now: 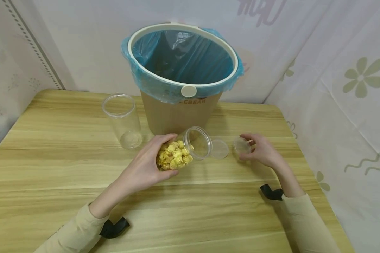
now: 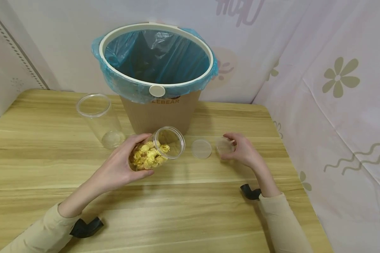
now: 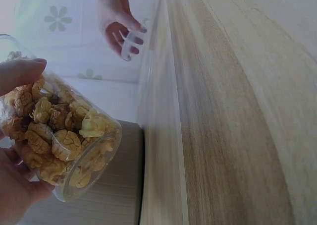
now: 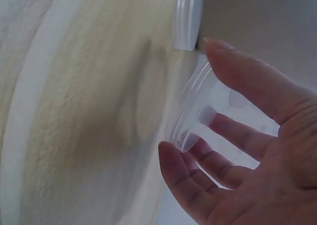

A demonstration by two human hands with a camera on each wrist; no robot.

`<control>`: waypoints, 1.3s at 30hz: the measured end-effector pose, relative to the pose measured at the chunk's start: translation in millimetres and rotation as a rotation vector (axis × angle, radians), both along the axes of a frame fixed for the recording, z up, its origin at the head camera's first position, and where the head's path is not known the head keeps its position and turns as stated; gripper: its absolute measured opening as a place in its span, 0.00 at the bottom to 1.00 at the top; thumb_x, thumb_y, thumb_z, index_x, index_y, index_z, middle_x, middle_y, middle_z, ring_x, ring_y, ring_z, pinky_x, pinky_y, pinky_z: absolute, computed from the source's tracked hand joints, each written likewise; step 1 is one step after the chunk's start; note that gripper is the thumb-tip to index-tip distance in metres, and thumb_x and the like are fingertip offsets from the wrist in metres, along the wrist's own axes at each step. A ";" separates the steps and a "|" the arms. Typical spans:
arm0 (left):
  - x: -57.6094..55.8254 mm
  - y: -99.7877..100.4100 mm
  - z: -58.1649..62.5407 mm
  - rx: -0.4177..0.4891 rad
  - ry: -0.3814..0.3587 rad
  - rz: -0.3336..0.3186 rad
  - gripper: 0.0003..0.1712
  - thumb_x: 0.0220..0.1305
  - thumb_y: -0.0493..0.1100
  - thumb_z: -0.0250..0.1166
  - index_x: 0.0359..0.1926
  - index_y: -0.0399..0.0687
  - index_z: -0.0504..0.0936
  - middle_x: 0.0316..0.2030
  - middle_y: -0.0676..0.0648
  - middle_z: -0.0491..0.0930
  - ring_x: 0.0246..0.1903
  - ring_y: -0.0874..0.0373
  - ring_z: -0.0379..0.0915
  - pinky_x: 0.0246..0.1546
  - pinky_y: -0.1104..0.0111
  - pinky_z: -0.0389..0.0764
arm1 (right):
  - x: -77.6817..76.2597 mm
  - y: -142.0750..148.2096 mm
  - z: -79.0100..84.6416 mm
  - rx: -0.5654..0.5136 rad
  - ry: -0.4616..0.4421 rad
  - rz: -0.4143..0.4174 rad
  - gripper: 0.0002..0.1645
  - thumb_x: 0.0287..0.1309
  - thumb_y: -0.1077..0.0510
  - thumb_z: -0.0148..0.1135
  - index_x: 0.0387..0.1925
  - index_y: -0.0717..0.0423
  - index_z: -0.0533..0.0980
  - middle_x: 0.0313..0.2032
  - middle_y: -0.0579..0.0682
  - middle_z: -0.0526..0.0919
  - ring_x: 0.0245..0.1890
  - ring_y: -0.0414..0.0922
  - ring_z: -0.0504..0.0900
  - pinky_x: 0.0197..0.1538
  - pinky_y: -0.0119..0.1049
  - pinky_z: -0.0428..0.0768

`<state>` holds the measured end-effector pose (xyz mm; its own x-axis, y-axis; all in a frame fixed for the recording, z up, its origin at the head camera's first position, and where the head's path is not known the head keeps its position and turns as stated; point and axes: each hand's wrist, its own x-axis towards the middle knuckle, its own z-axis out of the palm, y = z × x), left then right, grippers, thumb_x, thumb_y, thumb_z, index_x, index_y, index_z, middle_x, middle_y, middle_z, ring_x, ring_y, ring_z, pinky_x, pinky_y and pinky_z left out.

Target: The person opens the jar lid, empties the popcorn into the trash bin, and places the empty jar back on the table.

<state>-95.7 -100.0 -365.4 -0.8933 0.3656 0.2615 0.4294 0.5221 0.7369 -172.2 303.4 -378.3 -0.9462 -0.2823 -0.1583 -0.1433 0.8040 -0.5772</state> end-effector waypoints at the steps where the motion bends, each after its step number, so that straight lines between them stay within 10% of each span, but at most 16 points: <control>1: 0.1 0.1 0.1 0.002 -0.001 -0.001 0.57 0.44 0.45 0.85 0.75 0.57 0.65 0.65 0.48 0.74 0.63 0.51 0.73 0.63 0.47 0.77 | -0.7 0.5 -1.3 0.012 0.003 0.002 0.49 0.50 0.55 0.81 0.71 0.61 0.69 0.66 0.65 0.75 0.60 0.63 0.76 0.53 0.53 0.85; 29: 2.5 -0.2 3.8 -0.006 -0.012 -0.008 0.56 0.45 0.46 0.84 0.75 0.58 0.65 0.65 0.49 0.73 0.63 0.52 0.73 0.62 0.48 0.78 | -0.3 0.7 -13.4 0.201 0.049 0.012 0.55 0.42 0.56 0.84 0.72 0.62 0.68 0.61 0.70 0.75 0.56 0.64 0.76 0.56 0.61 0.79; 39: 2.1 -1.5 6.5 0.003 -0.009 -0.012 0.57 0.45 0.46 0.84 0.75 0.57 0.64 0.66 0.49 0.73 0.63 0.51 0.73 0.62 0.48 0.78 | -5.4 -1.8 12.5 0.091 -0.021 -0.023 0.57 0.59 0.44 0.75 0.80 0.56 0.55 0.76 0.72 0.56 0.73 0.72 0.60 0.67 0.71 0.69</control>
<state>-93.6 -101.5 -358.9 -0.8912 0.3756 0.2542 0.4288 0.5150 0.7422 -177.6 301.6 -365.8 -0.9485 -0.2438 -0.2022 -0.1126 0.8562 -0.5043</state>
